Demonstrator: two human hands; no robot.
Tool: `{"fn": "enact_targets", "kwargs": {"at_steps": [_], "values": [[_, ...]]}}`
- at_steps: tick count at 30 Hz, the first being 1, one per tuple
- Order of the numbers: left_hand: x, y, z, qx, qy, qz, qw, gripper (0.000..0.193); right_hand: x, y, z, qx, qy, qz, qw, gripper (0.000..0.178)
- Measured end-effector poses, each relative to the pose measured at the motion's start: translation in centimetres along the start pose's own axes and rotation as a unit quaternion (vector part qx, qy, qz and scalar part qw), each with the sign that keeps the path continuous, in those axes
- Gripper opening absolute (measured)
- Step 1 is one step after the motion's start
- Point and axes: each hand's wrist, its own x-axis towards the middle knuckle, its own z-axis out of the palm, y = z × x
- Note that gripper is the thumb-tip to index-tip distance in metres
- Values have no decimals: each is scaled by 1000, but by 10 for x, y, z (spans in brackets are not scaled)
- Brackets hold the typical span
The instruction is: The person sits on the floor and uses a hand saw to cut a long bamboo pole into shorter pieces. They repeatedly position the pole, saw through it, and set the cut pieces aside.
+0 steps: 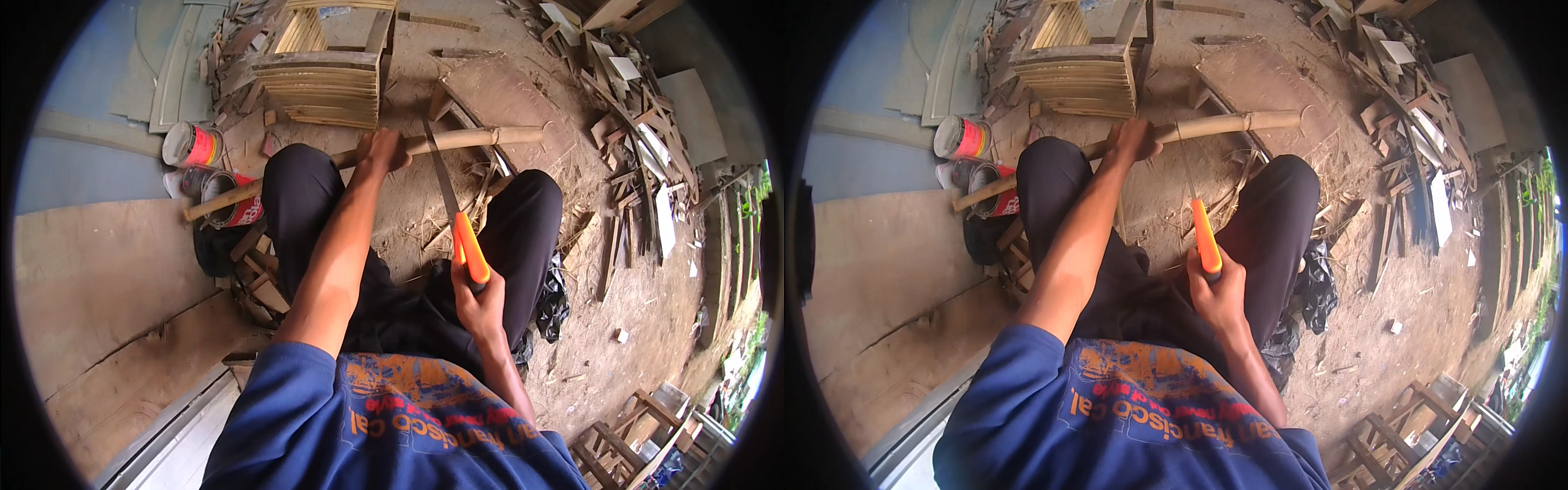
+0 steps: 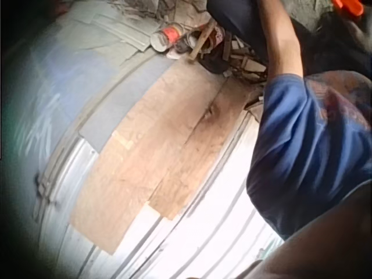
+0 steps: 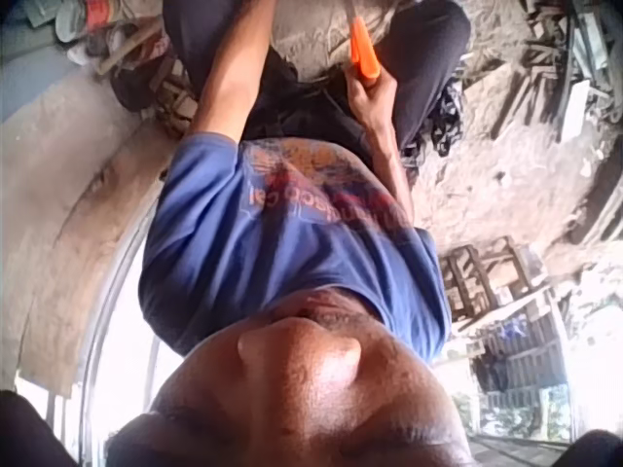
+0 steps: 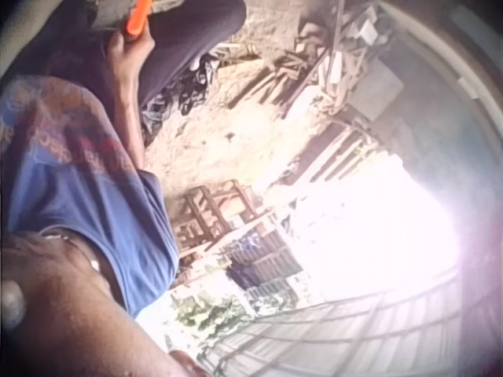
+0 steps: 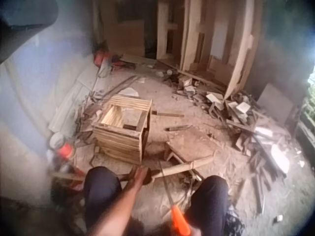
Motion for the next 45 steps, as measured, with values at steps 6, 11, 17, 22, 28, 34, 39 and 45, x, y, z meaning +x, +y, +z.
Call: {"fn": "enact_targets", "kwargs": {"at_steps": [6, 11, 17, 22, 28, 34, 39, 45], "values": [[7, -2, -8, 12, 4, 14, 1000, 35, -50, -33, -20, -82, 1, -21, 996, 20], [0, 3, -10, 27, -17, -5, 999, 33, 33, -57, 5, -121, 12, -70, 990, 17], [-9, 8, -21, 20, -16, 4, 1000, 30, 98, -16, 38, -101, 8, 2, 995, 20], [-7, 8, -16, 12, -13, -11, 1000, 30, 70, 43, 51, -24, 21, -93, 995, 16], [7, 0, -12, 43, -19, 40, 998, 39, 71, 56, 59, -42, 55, -158, 985, 20], [9, 2, -20, 25, -80, -29, 996, 37, 77, 30, 40, -62, 43, -68, 995, 22], [17, -5, -24, -19, -81, 9, 996, 40, 79, 48, 50, -10, 95, -128, 987, 21], [37, -15, -22, -120, -183, -19, 976, 24, 86, 64, 56, -17, 101, -122, 987, 21]]}}
